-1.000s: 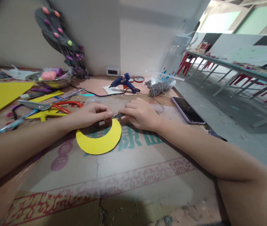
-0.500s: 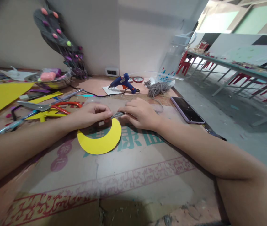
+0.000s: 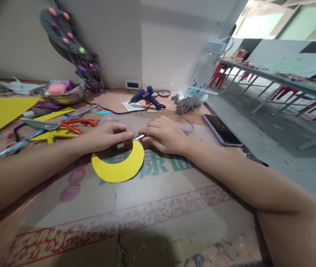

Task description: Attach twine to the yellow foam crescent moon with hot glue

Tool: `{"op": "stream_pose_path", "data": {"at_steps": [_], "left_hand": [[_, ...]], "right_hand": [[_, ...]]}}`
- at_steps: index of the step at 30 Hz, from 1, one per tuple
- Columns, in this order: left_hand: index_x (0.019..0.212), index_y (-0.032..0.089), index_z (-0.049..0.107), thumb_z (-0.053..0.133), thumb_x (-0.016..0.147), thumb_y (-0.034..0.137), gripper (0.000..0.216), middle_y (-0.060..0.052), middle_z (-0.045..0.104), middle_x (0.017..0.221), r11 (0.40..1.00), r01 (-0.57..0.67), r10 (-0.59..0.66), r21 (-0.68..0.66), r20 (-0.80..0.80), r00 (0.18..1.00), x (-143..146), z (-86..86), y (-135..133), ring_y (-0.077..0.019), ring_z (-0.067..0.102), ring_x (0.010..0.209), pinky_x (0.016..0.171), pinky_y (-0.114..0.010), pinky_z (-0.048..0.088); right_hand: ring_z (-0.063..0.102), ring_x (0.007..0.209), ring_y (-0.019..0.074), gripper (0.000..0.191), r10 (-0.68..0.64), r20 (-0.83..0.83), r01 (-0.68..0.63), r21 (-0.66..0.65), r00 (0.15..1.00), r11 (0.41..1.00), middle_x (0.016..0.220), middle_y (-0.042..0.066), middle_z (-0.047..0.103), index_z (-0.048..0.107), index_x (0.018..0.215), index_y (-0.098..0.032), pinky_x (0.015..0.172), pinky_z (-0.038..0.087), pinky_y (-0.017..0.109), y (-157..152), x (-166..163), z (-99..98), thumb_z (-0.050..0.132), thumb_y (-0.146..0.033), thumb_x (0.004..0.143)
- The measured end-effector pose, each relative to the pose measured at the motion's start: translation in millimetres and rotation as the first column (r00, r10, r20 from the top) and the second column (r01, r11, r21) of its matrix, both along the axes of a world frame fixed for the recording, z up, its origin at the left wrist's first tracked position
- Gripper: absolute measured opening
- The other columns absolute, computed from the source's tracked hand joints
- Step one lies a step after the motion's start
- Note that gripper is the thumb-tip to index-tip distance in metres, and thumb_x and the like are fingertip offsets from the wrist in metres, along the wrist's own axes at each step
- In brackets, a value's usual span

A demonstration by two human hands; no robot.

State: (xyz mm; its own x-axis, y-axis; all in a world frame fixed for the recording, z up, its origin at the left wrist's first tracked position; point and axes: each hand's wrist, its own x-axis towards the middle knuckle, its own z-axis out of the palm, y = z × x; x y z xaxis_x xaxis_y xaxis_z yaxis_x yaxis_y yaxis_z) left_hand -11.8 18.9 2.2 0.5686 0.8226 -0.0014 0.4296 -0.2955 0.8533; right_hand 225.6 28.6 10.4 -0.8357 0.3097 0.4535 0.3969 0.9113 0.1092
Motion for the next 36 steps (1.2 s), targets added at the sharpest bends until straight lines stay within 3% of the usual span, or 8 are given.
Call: {"op": "stream_pose_path", "data": {"at_steps": [28,36], "left_hand": [[0.076,0.016,0.065,0.053,0.086,0.053,0.040,-0.003,0.068,0.073,1.000,0.005,-0.004,0.014,-0.042,0.999,-0.3,1.0,0.8,-0.0120,0.056,0.059,0.054,-0.023,0.041],[0.075,0.016,0.063,0.054,0.086,0.054,0.040,-0.003,0.068,0.072,1.000,-0.002,0.002,-0.005,0.000,1.000,0.1,0.2,0.3,-0.0112,0.055,0.057,0.052,-0.022,0.041]], "right_hand": [[0.054,0.071,0.0162,0.027,-0.014,-0.011,0.015,0.094,1.000,0.995,0.075,0.005,0.065,0.069,0.101,-0.016,0.065,0.032,0.030,3.2,-1.0,-4.3,0.045,-0.026,0.096],[0.054,0.074,0.0175,0.030,-0.012,-0.030,0.013,0.020,0.999,1.000,0.079,0.006,0.064,0.067,0.107,-0.015,0.068,0.035,0.030,2.0,1.0,-4.0,0.044,-0.032,0.097]]}}
